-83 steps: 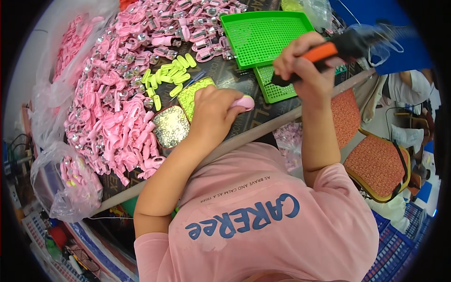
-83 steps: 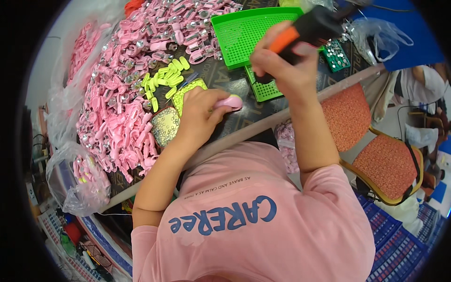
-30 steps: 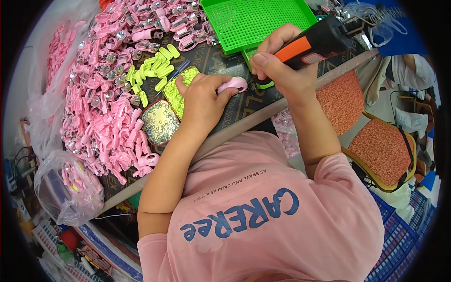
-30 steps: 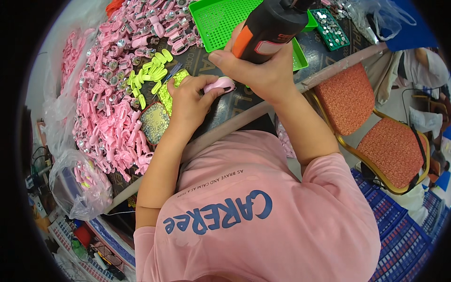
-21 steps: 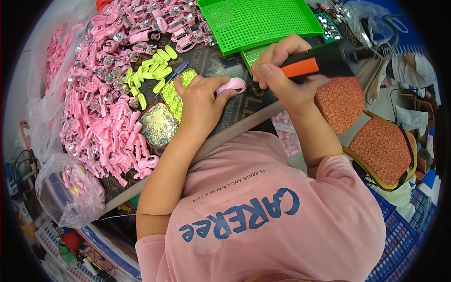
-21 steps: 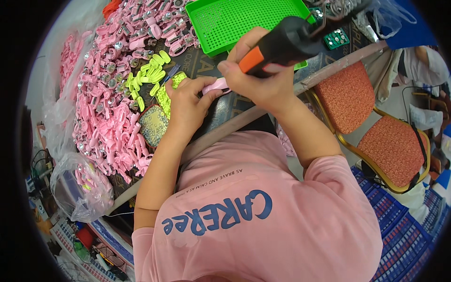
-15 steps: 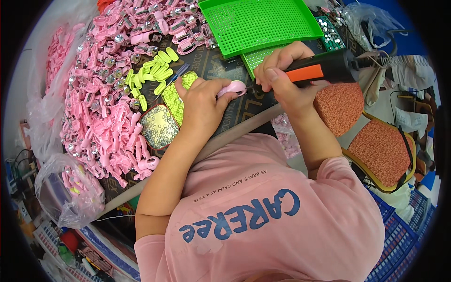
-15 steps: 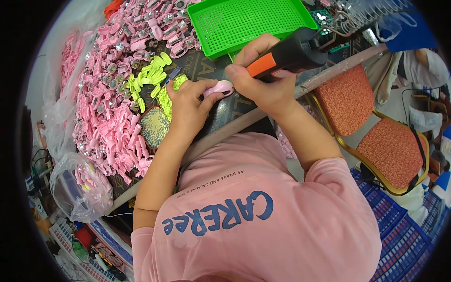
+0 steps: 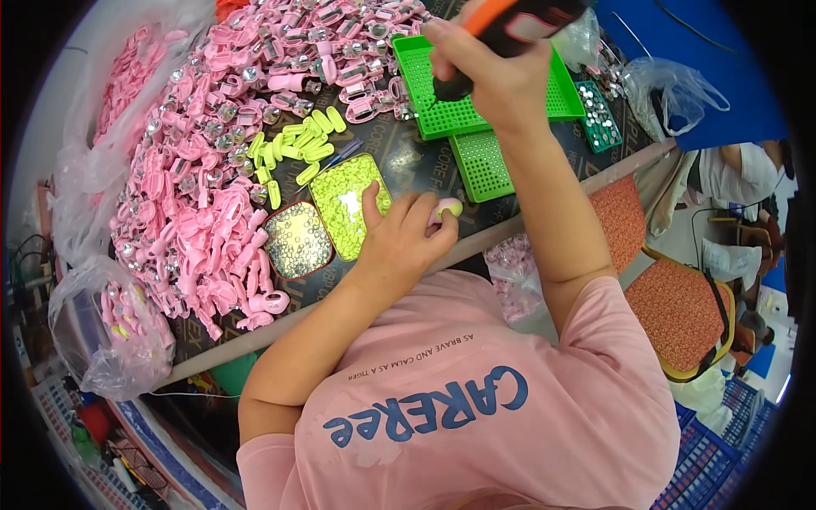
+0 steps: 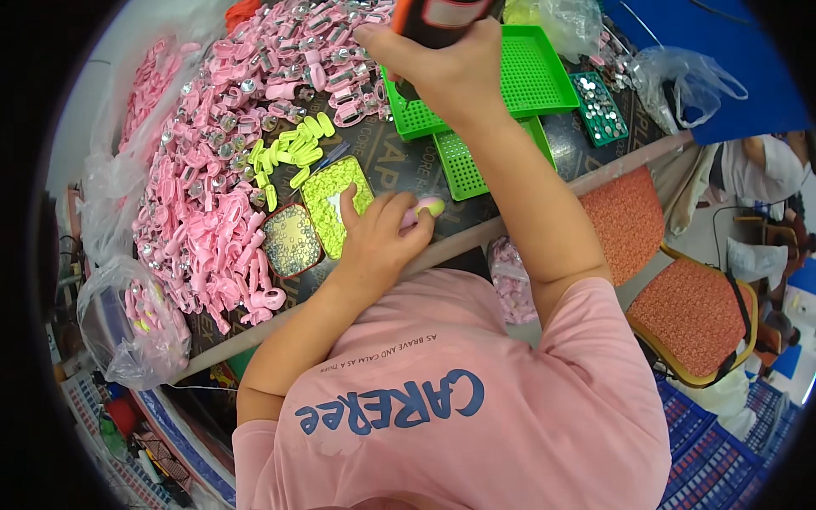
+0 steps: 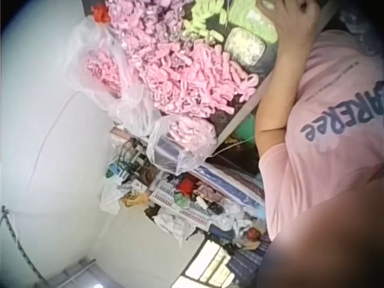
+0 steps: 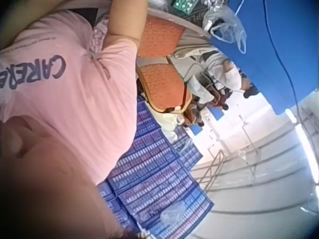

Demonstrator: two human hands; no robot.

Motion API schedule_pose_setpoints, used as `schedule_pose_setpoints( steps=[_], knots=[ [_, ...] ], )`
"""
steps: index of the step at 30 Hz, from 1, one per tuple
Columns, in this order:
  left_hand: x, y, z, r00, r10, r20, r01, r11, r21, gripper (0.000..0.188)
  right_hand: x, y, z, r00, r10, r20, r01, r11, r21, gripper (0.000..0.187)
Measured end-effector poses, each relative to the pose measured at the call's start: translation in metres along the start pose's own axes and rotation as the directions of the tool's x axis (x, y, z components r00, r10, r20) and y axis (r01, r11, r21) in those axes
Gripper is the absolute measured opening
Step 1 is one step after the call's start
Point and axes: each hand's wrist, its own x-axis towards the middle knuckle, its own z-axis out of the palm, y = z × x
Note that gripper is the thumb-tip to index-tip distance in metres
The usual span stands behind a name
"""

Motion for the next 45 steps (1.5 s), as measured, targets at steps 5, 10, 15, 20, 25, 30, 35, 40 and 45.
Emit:
schedule_pose_setpoints(
  steps=[5, 10, 15, 20, 25, 30, 35, 40, 45],
  knots=[
    [-0.005, 0.002, 0.001, 0.998, -0.07, -0.01, 0.07, 0.997, -0.016, 0.03, 0.008, 0.016, 0.011, 0.999, -0.019, 0.038, 0.021, 0.998, -0.062, 0.025],
    [-0.007, 0.001, 0.004, 0.996, -0.089, -0.024, 0.089, 0.996, -0.008, 0.032, 0.01, 0.021, 0.012, 0.999, 0.02, 0.028, -0.019, 0.999, -0.039, 0.027],
    [-0.008, 0.002, 0.005, 0.996, -0.083, -0.044, 0.084, 0.996, 0.025, 0.032, 0.022, 0.044, 0.016, 0.892, -0.442, 0.09, 0.393, 0.859, 0.328, 0.028],
    [-0.011, 0.004, 0.007, 0.994, -0.094, -0.06, 0.098, 0.994, 0.054, 0.031, 0.009, 0.008, 0.014, 0.996, 0.087, 0.03, -0.085, 0.995, -0.041, 0.024],
    [-0.011, 0.004, 0.007, 0.995, -0.092, -0.042, 0.094, 0.994, 0.052, 0.033, 0.014, -0.013, 0.004, 0.996, -0.061, 0.06, 0.051, 0.987, 0.155, 0.02],
    [-0.011, 0.002, 0.009, 0.993, -0.106, -0.041, 0.107, 0.994, 0.014, 0.034, -0.008, -0.032, -0.013, 0.89, 0.131, 0.437, -0.314, 0.87, 0.379, 0.009],
    [-0.01, 0.002, 0.009, 0.992, -0.111, -0.058, 0.112, 0.994, 0.011, 0.035, -0.054, -0.029, -0.003, 0.893, 0.287, 0.348, -0.36, 0.918, 0.166, 0.012],
    [-0.01, 0.001, 0.011, 0.991, -0.118, -0.068, 0.119, 0.993, 0.004, 0.035, -0.062, -0.024, -0.004, 0.882, 0.314, 0.353, -0.388, 0.907, 0.164, 0.016],
    [-0.01, 0.002, 0.009, 0.99, -0.132, -0.049, 0.132, 0.991, -0.008, 0.034, -0.064, -0.022, -0.002, 0.884, 0.336, 0.325, -0.393, 0.911, 0.127, 0.016]
  ],
)
